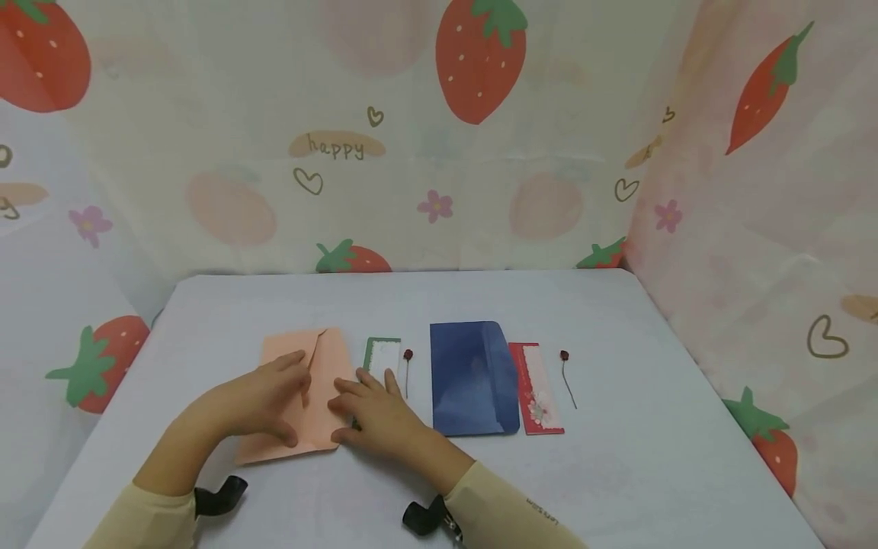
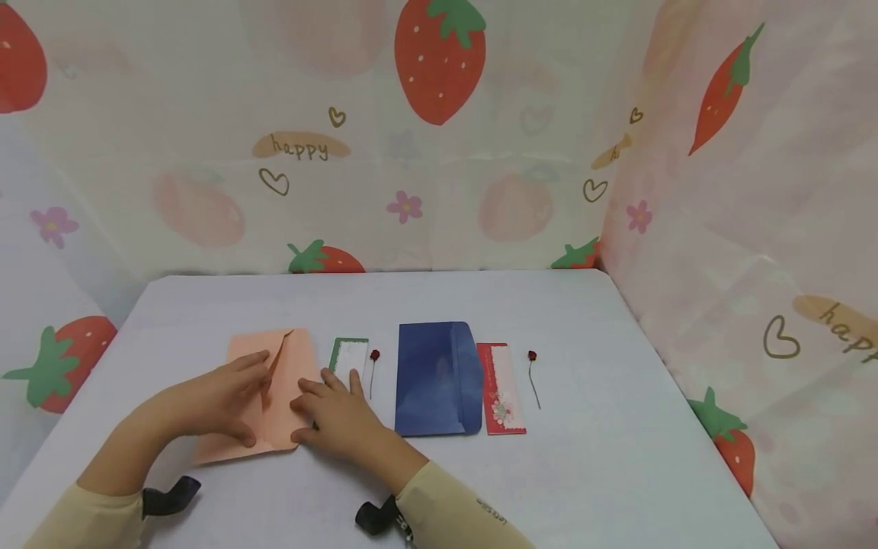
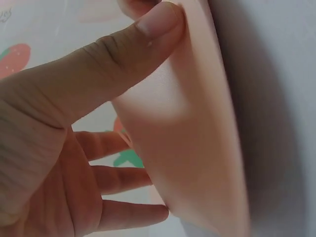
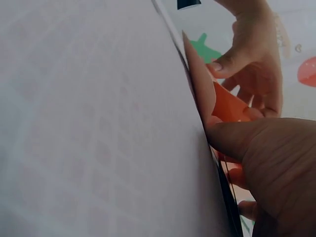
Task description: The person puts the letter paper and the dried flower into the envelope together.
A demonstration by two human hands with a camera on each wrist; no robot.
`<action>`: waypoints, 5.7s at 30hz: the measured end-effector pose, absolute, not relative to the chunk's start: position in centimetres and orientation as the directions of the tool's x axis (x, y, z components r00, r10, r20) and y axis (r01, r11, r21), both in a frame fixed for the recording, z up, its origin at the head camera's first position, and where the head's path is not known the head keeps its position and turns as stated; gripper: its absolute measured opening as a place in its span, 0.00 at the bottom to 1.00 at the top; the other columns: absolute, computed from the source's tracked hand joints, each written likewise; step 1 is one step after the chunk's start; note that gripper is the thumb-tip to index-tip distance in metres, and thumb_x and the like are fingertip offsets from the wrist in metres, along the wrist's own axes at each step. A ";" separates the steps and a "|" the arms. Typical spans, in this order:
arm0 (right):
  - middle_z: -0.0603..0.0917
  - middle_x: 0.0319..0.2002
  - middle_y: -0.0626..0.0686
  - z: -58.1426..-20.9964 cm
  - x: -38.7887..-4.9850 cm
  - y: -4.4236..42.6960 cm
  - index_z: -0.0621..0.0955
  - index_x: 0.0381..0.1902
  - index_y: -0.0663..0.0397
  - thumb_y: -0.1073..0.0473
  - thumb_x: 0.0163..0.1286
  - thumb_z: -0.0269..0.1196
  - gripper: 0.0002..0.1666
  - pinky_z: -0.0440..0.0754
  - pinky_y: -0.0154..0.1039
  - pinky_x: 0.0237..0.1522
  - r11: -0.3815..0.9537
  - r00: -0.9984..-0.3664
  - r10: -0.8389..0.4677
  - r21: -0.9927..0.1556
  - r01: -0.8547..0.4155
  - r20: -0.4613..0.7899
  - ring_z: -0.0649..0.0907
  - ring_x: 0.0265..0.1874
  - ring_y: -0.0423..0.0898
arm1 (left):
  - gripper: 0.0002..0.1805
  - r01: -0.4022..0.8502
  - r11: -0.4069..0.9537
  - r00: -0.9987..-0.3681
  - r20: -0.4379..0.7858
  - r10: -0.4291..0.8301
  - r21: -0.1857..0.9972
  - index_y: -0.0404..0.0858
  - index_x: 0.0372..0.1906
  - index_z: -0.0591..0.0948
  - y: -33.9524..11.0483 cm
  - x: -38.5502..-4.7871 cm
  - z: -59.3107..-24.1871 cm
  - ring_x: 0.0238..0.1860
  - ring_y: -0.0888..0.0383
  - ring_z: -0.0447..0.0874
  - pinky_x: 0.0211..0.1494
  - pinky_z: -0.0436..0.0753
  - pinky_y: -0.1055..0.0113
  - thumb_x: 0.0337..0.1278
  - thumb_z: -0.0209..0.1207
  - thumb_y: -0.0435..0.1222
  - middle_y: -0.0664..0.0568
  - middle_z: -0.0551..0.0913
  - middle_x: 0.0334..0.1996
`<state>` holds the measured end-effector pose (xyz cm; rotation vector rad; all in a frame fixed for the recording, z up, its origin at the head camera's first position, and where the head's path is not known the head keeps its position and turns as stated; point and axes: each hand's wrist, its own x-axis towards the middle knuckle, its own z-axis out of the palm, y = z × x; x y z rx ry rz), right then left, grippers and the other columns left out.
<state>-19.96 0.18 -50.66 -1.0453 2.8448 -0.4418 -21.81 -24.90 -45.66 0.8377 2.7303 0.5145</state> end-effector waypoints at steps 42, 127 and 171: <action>0.84 0.59 0.51 -47.9 -21.2 1.9 0.81 0.63 0.47 0.37 0.64 0.71 0.35 0.77 0.51 0.59 0.905 -0.965 -0.247 -0.334 -0.264 0.093 0.80 0.59 0.53 | 0.32 0.446 0.777 -0.823 -0.137 0.551 0.445 0.39 0.51 0.80 -25.5 -21.9 -45.3 0.75 0.33 0.62 0.72 0.68 0.40 0.38 0.81 0.42 0.32 0.66 0.74; 0.88 0.53 0.53 -47.5 -21.7 3.5 0.82 0.60 0.56 0.50 0.66 0.71 0.27 0.83 0.49 0.48 0.773 -0.974 -0.178 -0.633 -0.053 -0.137 0.86 0.52 0.50 | 0.29 0.360 0.786 -0.836 -0.200 0.511 0.502 0.44 0.43 0.76 -26.4 -22.2 -45.0 0.75 0.30 0.60 0.73 0.64 0.36 0.38 0.82 0.43 0.28 0.65 0.74; 0.84 0.25 0.58 -46.8 -22.5 4.1 0.77 0.65 0.53 0.59 0.68 0.68 0.28 0.71 0.38 0.24 0.487 -0.916 -0.341 -0.873 0.021 -0.213 0.75 0.17 0.43 | 0.23 0.464 0.757 -0.799 -0.153 0.582 0.460 0.44 0.40 0.77 -23.4 -21.7 -45.4 0.75 0.36 0.64 0.64 0.75 0.49 0.39 0.79 0.39 0.36 0.70 0.71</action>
